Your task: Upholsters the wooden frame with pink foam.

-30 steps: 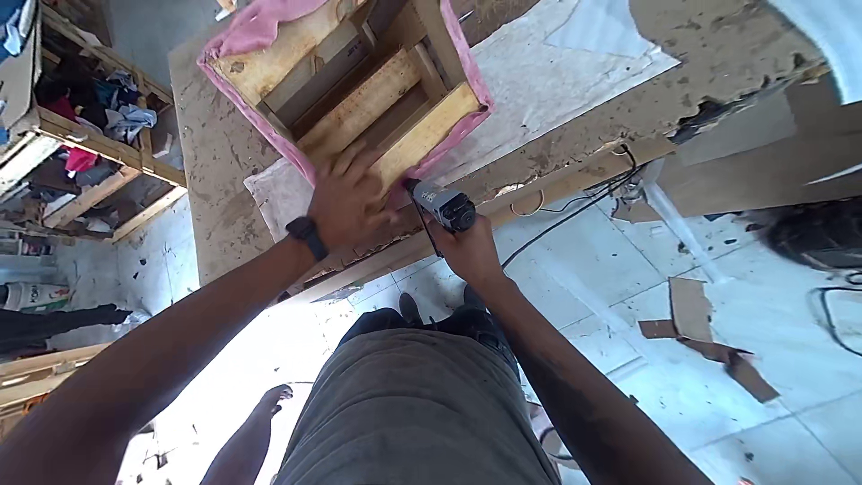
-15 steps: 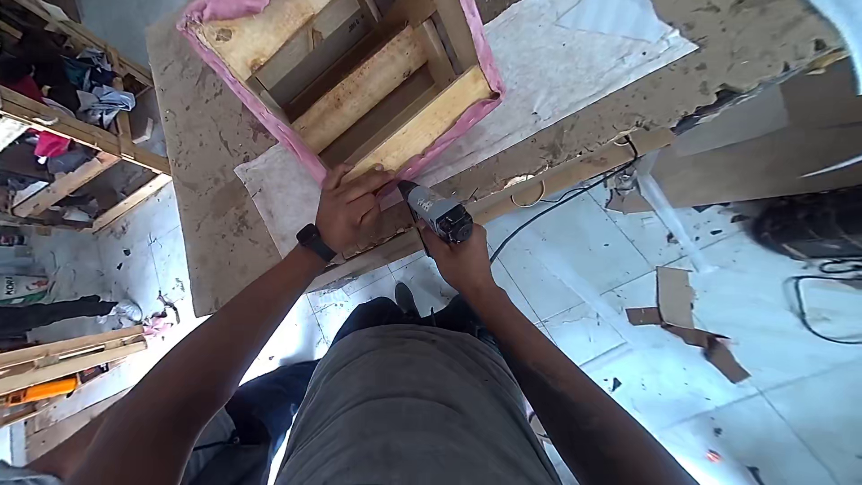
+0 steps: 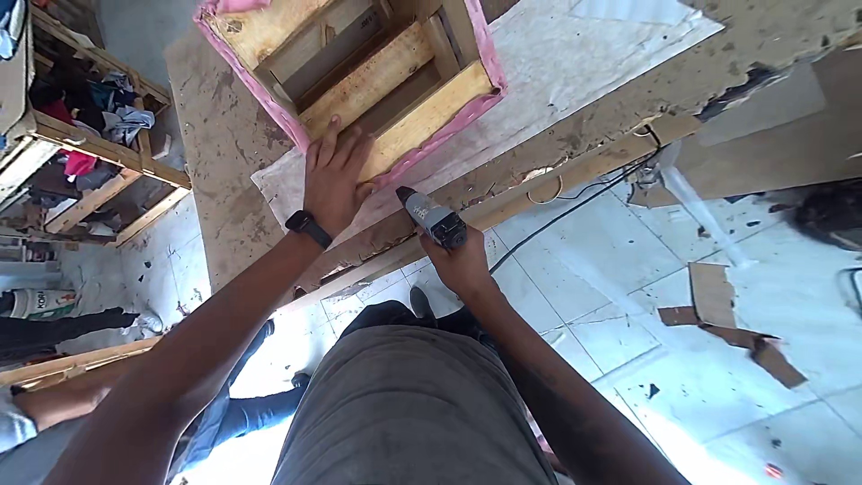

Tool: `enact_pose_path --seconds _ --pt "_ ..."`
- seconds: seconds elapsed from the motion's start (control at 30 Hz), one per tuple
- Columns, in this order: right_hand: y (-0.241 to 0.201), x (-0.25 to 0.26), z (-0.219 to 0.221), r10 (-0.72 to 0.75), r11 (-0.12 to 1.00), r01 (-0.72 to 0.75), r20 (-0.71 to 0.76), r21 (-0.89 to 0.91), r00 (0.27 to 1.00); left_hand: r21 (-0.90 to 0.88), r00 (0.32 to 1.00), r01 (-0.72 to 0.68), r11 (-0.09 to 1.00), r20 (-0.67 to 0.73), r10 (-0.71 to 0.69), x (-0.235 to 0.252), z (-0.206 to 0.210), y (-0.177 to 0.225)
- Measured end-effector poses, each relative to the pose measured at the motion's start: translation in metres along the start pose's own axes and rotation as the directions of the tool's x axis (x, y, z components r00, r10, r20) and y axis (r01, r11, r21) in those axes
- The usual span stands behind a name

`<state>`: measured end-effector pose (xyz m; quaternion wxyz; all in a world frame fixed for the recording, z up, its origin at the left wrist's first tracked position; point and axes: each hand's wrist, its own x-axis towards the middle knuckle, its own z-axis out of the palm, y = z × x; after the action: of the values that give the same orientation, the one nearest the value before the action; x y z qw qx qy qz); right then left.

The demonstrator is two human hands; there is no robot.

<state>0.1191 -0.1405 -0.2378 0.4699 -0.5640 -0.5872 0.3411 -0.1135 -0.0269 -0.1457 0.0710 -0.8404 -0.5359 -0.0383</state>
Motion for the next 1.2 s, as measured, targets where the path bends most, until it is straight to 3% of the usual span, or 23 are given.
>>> enact_pose_path --seconds 0.2,0.53,0.73,0.87,0.97,1.07,1.13,1.2 --pt "-0.017 0.002 0.023 0.006 0.997 -0.006 0.001 -0.078 1.0 -0.071 0.992 -0.067 0.995 -0.113 0.058 0.006 0.009 -0.026" --pt "-0.035 0.003 0.043 0.017 0.994 -0.019 -0.015 -0.104 1.0 -0.084 0.989 -0.076 0.994 -0.13 0.065 0.007 0.008 -0.028" --pt "-0.039 -0.01 0.061 0.076 0.994 -0.073 0.024 -0.083 0.997 -0.068 0.995 -0.053 0.996 -0.084 0.047 0.01 0.007 -0.031" --pt "-0.044 -0.015 0.07 0.03 0.996 -0.027 0.036 -0.082 0.999 -0.036 0.998 -0.031 0.999 -0.056 0.029 0.016 0.001 -0.03" --pt "-0.042 -0.02 0.083 0.029 0.997 -0.027 0.023 -0.069 0.999 -0.007 0.999 -0.011 1.0 0.045 0.011 0.021 -0.004 -0.03" --pt "-0.049 -0.023 0.07 0.054 0.997 -0.053 0.027 -0.049 0.998 -0.146 0.983 -0.078 0.986 0.154 0.1 0.032 -0.035 -0.042" --pt "-0.051 -0.027 0.048 0.095 0.995 -0.097 0.051 0.035 0.994 -0.31 0.977 -0.196 0.93 0.019 0.212 0.039 -0.079 -0.071" --pt "-0.043 -0.027 0.026 0.185 0.968 -0.187 0.031 0.168 0.982 -0.365 0.948 -0.312 0.877 -0.187 0.259 0.044 -0.127 -0.112"
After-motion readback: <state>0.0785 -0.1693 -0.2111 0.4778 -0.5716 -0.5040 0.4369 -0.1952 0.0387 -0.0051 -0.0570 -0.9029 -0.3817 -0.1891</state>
